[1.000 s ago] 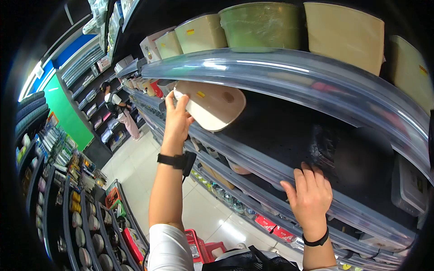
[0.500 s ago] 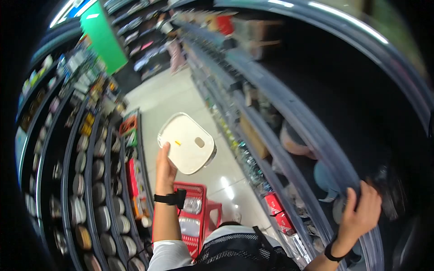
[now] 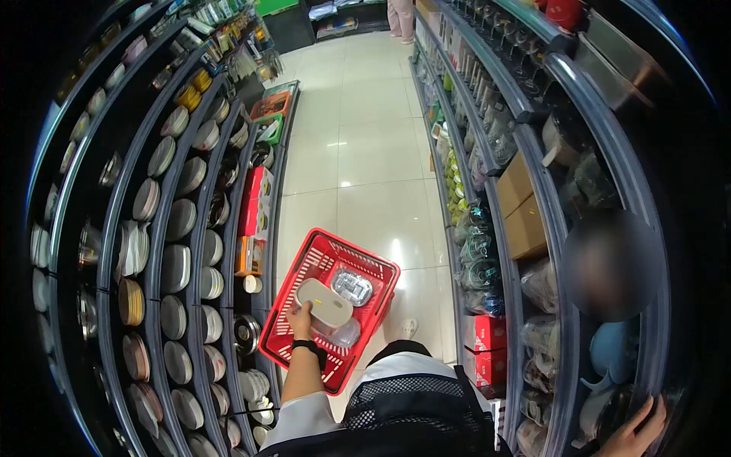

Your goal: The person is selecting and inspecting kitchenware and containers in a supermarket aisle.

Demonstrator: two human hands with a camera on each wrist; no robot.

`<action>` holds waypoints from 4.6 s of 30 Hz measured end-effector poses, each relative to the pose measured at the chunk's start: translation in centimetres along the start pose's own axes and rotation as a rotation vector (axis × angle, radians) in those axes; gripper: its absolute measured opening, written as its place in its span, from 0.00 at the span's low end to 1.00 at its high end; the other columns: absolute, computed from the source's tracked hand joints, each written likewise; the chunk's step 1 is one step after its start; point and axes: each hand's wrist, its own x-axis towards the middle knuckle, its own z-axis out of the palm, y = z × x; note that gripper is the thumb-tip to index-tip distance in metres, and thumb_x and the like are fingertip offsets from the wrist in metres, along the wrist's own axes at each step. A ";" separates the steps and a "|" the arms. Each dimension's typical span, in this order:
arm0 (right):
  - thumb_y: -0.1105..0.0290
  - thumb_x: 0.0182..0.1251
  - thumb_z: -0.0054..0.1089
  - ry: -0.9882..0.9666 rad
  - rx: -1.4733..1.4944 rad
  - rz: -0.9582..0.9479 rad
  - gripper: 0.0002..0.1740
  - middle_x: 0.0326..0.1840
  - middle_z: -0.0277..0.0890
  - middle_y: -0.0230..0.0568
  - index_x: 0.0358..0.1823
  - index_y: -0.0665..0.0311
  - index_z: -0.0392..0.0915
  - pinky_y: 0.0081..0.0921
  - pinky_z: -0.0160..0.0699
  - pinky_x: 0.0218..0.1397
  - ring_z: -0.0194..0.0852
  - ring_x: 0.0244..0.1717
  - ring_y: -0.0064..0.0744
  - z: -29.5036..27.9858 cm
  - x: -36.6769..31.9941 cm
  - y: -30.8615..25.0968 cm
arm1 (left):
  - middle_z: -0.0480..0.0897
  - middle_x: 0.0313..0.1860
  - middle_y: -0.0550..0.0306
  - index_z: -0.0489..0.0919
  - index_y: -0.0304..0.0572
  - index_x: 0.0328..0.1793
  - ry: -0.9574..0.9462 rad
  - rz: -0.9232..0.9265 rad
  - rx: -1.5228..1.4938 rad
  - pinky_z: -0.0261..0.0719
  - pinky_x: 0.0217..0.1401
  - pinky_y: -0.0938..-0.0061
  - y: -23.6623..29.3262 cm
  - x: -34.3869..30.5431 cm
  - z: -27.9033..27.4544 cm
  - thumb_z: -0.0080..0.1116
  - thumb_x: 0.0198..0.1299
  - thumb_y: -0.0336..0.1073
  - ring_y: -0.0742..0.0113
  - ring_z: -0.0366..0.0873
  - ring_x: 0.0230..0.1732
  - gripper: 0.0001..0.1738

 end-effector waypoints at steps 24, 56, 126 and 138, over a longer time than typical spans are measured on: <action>0.70 0.78 0.57 -0.233 0.062 0.099 0.12 0.53 0.82 0.52 0.54 0.71 0.81 0.39 0.77 0.60 0.80 0.55 0.52 0.3 -2.5 2.7 | 0.83 0.59 0.35 0.70 0.26 0.68 -0.142 -0.177 0.289 0.81 0.62 0.58 -7.7 3.4 -2.9 0.57 0.56 0.26 0.46 0.84 0.57 0.31; 0.67 0.55 0.75 0.002 0.449 0.275 0.20 0.50 0.83 0.49 0.47 0.68 0.82 0.42 0.80 0.51 0.82 0.49 0.51 -13.5 -6.5 12.0 | 0.81 0.56 0.48 0.75 0.33 0.64 -1.403 0.861 0.055 0.81 0.53 0.72 19.4 -40.3 20.4 0.57 0.69 0.25 0.63 0.84 0.46 0.17; 0.70 0.68 0.69 -1.302 1.654 0.370 0.46 0.70 0.68 0.56 0.82 0.65 0.51 0.32 0.85 0.54 0.74 0.60 0.39 2.8 -22.0 -21.2 | 0.81 0.36 0.65 0.83 0.38 0.51 -1.262 0.117 0.200 0.77 0.36 0.78 10.0 -27.6 -6.4 0.56 0.77 0.43 0.78 0.77 0.31 0.15; 0.66 0.68 0.69 -1.463 1.274 0.168 0.40 0.64 0.73 0.55 0.78 0.65 0.61 0.34 0.84 0.48 0.79 0.53 0.40 0.8 -21.6 -24.8 | 0.83 0.34 0.61 0.79 0.41 0.50 -0.682 -0.114 -0.080 0.75 0.30 0.76 0.3 -9.5 2.1 0.49 0.80 0.44 0.73 0.81 0.28 0.14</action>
